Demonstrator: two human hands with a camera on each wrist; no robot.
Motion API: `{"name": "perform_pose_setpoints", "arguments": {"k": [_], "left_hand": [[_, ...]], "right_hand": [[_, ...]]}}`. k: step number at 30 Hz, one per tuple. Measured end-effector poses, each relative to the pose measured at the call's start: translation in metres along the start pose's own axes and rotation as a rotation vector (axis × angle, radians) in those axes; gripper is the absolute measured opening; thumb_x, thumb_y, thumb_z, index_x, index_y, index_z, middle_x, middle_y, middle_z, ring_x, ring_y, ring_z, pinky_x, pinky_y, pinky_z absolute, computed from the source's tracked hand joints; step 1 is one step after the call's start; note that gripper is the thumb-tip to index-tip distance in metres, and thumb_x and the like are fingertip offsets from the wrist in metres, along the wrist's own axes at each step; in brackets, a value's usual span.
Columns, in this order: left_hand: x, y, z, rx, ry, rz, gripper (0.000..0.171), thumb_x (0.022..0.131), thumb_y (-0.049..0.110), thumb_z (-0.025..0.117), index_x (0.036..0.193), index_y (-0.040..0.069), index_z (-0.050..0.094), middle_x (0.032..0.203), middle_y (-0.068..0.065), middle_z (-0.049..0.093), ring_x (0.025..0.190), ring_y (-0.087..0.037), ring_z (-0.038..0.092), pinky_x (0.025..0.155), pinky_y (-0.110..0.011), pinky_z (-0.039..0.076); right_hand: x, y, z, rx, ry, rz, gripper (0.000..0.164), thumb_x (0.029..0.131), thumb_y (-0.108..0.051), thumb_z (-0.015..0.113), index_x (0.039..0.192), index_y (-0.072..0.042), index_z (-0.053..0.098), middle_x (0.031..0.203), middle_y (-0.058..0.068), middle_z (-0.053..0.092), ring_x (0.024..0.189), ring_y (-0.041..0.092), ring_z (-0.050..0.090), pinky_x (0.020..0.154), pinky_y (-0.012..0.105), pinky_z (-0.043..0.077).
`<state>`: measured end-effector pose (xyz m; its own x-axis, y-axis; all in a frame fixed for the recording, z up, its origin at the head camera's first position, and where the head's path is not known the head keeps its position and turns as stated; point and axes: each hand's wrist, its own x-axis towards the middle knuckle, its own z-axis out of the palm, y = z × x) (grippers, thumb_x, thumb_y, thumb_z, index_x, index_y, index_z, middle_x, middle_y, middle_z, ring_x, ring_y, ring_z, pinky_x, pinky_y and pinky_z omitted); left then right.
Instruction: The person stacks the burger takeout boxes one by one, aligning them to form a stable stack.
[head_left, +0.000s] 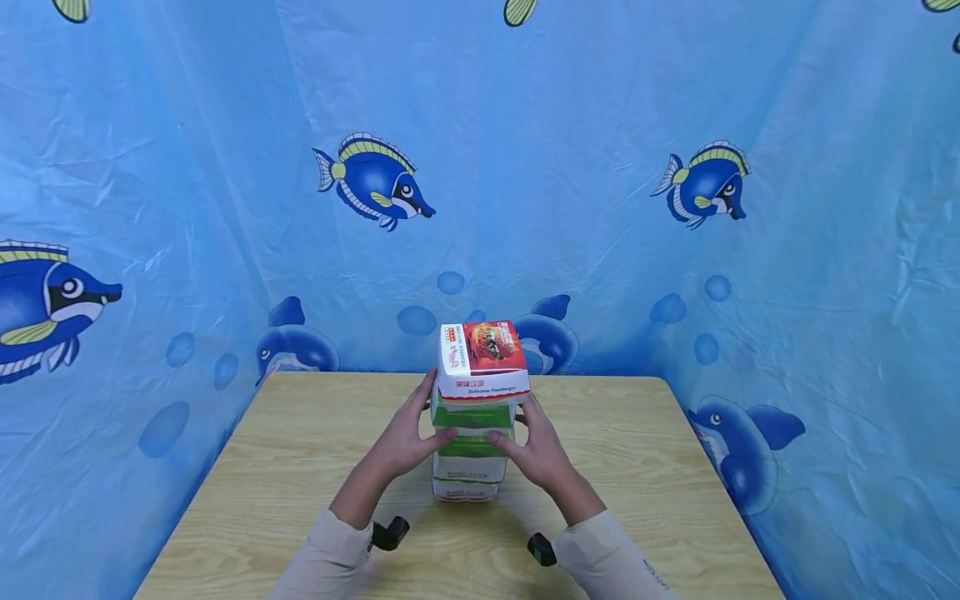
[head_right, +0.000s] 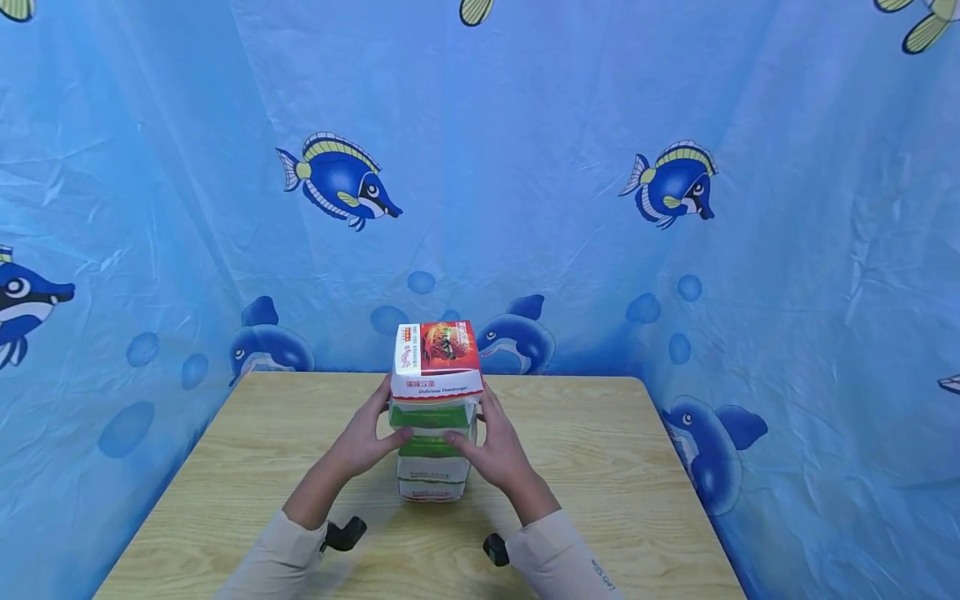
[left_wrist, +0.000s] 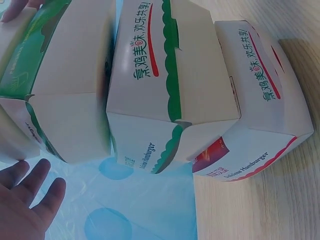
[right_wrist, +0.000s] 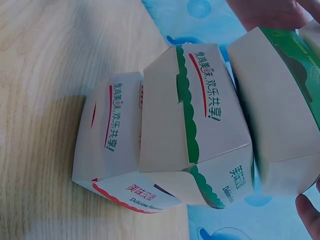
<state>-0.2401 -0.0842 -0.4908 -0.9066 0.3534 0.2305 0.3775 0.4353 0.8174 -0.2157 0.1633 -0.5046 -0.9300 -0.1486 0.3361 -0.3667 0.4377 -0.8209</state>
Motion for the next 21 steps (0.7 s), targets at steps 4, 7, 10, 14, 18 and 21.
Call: {"name": "perform_pose_setpoints", "arguments": {"k": [4,7,10,14,18,21], "left_hand": [[-0.0001,-0.0011,0.0007,0.001,0.003,-0.002,0.100,0.083,0.054,0.071,0.157,0.035,0.006,0.159,0.006,0.021,0.138,-0.028,0.034,0.106,-0.061,0.031],[-0.0006,-0.0021,0.0010,0.004,0.013,0.003,0.101,0.082,0.055,0.071,0.157,0.034,0.007,0.159,0.007,0.021,0.138,-0.028,0.034,0.107,-0.057,0.032],[-0.0011,-0.0031,0.0011,0.000,0.024,0.014,0.101,0.082,0.055,0.072,0.157,0.034,0.007,0.159,0.007,0.022,0.138,-0.029,0.035,0.107,-0.055,0.034],[-0.0019,-0.0038,0.0012,-0.006,0.020,0.010,0.100,0.082,0.055,0.072,0.156,0.038,0.007,0.159,0.009,0.022,0.137,-0.028,0.036,0.106,-0.054,0.034],[-0.0028,-0.0013,0.0007,0.006,0.020,0.005,0.100,0.081,0.055,0.072,0.155,0.039,0.007,0.159,0.008,0.022,0.138,-0.026,0.035,0.106,-0.056,0.034],[-0.0036,0.0045,-0.0003,0.009,0.026,0.012,0.100,0.080,0.055,0.072,0.155,0.039,0.008,0.158,0.005,0.024,0.139,-0.027,0.032,0.106,-0.057,0.034]], "right_hand": [[-0.0012,-0.0014,-0.0014,0.005,0.003,0.001,0.074,0.084,-0.053,0.071,0.146,-0.043,0.031,0.146,-0.015,0.038,0.134,0.018,0.037,0.098,0.057,0.042],[-0.0034,-0.0028,-0.0021,0.013,0.003,0.012,0.076,0.082,-0.051,0.073,0.145,-0.041,0.033,0.145,-0.012,0.040,0.134,0.020,0.037,0.099,0.058,0.041],[-0.0051,-0.0028,-0.0021,0.018,0.008,0.037,0.076,0.081,-0.050,0.075,0.144,-0.039,0.034,0.143,-0.010,0.042,0.134,0.020,0.037,0.101,0.058,0.038],[-0.0061,-0.0017,-0.0022,0.022,0.018,0.068,0.077,0.080,-0.048,0.078,0.142,-0.039,0.035,0.142,-0.008,0.042,0.134,0.021,0.037,0.104,0.059,0.035],[-0.0067,-0.0008,-0.0011,0.017,0.030,0.084,0.075,0.079,-0.042,0.080,0.140,-0.037,0.037,0.140,-0.009,0.045,0.131,0.021,0.041,0.104,0.060,0.034],[-0.0068,-0.0010,-0.0009,0.019,0.040,0.085,0.074,0.078,-0.040,0.082,0.138,-0.036,0.039,0.138,-0.009,0.047,0.130,0.022,0.042,0.103,0.062,0.034]]}}
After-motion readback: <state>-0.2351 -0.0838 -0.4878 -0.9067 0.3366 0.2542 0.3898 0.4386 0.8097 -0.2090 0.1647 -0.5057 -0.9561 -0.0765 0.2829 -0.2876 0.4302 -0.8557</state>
